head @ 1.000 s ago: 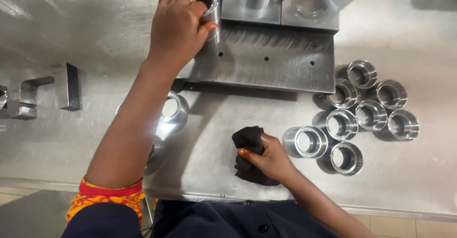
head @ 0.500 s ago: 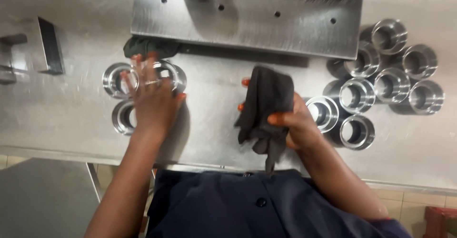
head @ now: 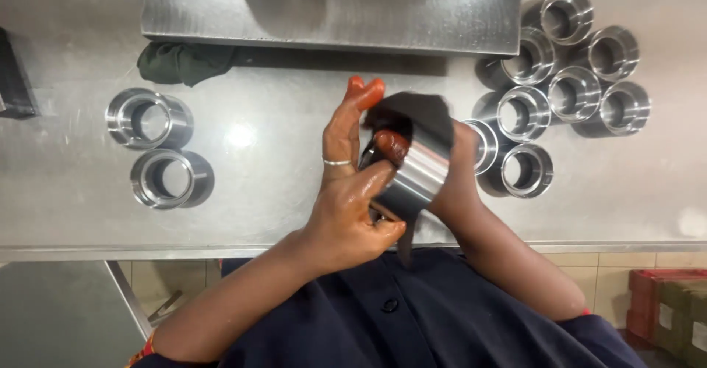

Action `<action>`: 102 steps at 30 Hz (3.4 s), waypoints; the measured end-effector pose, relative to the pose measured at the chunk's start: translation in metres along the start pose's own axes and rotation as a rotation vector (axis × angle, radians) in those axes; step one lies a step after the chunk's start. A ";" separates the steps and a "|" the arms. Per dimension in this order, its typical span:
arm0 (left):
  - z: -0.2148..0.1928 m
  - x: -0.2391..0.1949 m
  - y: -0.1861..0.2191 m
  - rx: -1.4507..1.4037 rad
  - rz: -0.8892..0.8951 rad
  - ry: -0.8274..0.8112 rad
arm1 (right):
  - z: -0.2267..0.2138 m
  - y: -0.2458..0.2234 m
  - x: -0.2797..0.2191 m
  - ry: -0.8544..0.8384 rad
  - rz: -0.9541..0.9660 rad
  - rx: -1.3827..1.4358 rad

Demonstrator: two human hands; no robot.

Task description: Wipe and inspect circular metal components at a fabrication station.

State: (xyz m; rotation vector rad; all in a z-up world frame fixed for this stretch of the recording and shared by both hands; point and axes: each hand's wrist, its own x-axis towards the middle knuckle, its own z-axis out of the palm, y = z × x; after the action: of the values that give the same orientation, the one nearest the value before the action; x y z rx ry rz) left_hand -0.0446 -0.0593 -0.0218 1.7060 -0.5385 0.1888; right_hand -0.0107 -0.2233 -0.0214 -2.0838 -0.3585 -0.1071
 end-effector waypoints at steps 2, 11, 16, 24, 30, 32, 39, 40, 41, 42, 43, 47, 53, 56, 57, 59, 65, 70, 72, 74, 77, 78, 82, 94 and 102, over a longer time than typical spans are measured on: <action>0.000 -0.005 -0.005 0.149 0.029 -0.047 | 0.013 0.024 -0.007 -0.158 0.350 0.554; -0.006 0.006 -0.009 -0.080 -0.047 -0.048 | -0.001 0.007 0.007 0.158 -0.477 -0.110; -0.012 0.001 -0.014 -0.723 -0.369 0.121 | 0.011 0.063 -0.020 -0.183 0.149 0.387; -0.018 -0.007 -0.025 -1.385 -0.550 0.224 | -0.002 0.007 -0.021 -0.077 -0.604 -0.411; -0.026 -0.005 -0.020 -1.180 -0.488 0.184 | -0.002 0.027 -0.028 0.115 -0.583 -0.117; -0.025 0.002 -0.015 -1.156 -0.490 0.185 | -0.002 0.019 -0.024 0.077 -0.329 -0.046; 0.014 -0.022 -0.064 -1.436 -0.583 0.454 | 0.009 -0.011 -0.009 0.035 0.466 0.266; 0.009 -0.016 -0.052 -1.435 -0.580 0.461 | 0.005 -0.011 -0.012 0.028 0.464 0.267; 0.002 -0.009 -0.040 -1.363 -0.730 0.503 | 0.003 -0.012 -0.013 -0.038 0.038 0.023; -0.006 -0.001 -0.028 -1.284 -0.877 0.547 | 0.000 -0.012 -0.014 -0.107 -0.388 -0.219; -0.007 -0.003 -0.030 -1.278 -0.869 0.551 | -0.006 -0.007 -0.013 -0.104 -0.397 -0.213; -0.007 0.001 -0.029 -1.287 -0.830 0.397 | -0.023 -0.011 0.002 -0.180 -0.362 -0.388; -0.003 -0.004 -0.045 -1.160 -0.742 0.299 | -0.012 -0.027 0.004 -0.211 -0.463 -0.344; -0.008 -0.003 -0.050 -1.140 -0.777 0.331 | -0.005 -0.016 0.008 -0.211 -0.478 -0.265; -0.008 -0.004 -0.050 -1.111 -0.849 0.320 | -0.004 -0.013 0.009 -0.207 -0.435 -0.370; -0.037 -0.013 -0.053 -0.823 -0.767 0.285 | -0.012 0.008 0.021 -0.187 -0.433 -0.407; -0.150 -0.039 -0.085 0.891 -0.633 0.289 | -0.099 0.086 0.136 -0.012 -0.386 -0.858; -0.171 -0.057 -0.099 1.260 -0.675 0.214 | -0.118 0.134 0.220 -0.034 -0.364 -1.024; -0.165 -0.059 -0.095 1.196 -0.612 0.205 | -0.111 0.145 0.232 -0.011 -0.416 -1.104; -0.161 -0.056 -0.091 1.148 -0.652 0.189 | -0.092 0.140 0.240 0.036 -0.398 -1.116; -0.150 -0.052 -0.093 1.099 -0.640 0.161 | -0.056 0.139 0.258 0.149 -0.322 -1.159; -0.144 -0.052 -0.094 1.105 -0.595 0.155 | -0.043 0.142 0.263 0.213 -0.272 -1.183; -0.129 -0.056 -0.094 1.173 -0.562 0.153 | -0.059 0.142 0.261 0.158 -0.158 -1.131; -0.127 -0.039 -0.089 1.035 -0.527 0.071 | -0.067 0.139 0.268 0.117 -0.301 -1.136; -0.109 -0.042 -0.082 1.093 -0.534 -0.131 | -0.190 0.203 0.150 0.049 -0.068 -1.152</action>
State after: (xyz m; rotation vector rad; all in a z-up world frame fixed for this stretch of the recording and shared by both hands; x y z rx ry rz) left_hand -0.0254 0.0654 -0.0888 2.8713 -0.0053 -0.0403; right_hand 0.2053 -0.4508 -0.0588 -3.1901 -0.3770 -0.4983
